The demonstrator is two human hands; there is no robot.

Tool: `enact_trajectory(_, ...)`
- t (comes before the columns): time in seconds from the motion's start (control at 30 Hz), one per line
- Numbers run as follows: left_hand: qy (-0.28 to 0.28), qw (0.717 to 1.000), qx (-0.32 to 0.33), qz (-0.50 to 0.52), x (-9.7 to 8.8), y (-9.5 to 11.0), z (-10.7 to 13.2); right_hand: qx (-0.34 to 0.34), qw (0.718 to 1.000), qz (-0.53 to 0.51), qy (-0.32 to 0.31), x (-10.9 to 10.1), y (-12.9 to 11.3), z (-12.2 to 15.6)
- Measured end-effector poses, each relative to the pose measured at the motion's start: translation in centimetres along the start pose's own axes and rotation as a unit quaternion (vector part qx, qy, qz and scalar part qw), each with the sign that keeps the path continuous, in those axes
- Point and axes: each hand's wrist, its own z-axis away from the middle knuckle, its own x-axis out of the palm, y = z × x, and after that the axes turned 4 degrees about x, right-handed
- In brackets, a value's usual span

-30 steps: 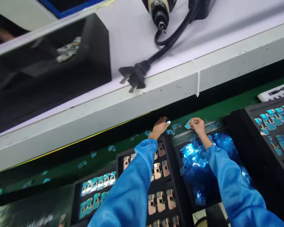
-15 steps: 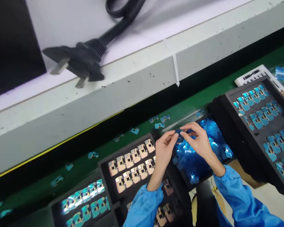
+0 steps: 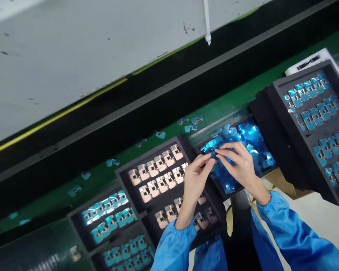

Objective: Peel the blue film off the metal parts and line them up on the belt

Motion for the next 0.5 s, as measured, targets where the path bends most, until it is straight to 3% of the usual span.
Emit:
enact_trajectory(0.13, -0.006, 0.999, -0.024, 0.027, -0.8, -0.5, 1.0, -0.037, 0.999, 0.022, 0.026, 0.3, -0.3, 0.9)
enact_trajectory(0.3, 0.0, 0.99, -0.109, 0.09, -1.6, -1.2, 1.9, -0.112, 0.987, 0.103, 0.047, 0.2, -0.3, 1.9)
enact_trajectory(0.5, -0.024, 0.973, -0.159, 0.167, -1.6, -1.0, 2.1, -0.164, 0.979, 0.117, -0.021, -0.8, -0.2, 3.1)
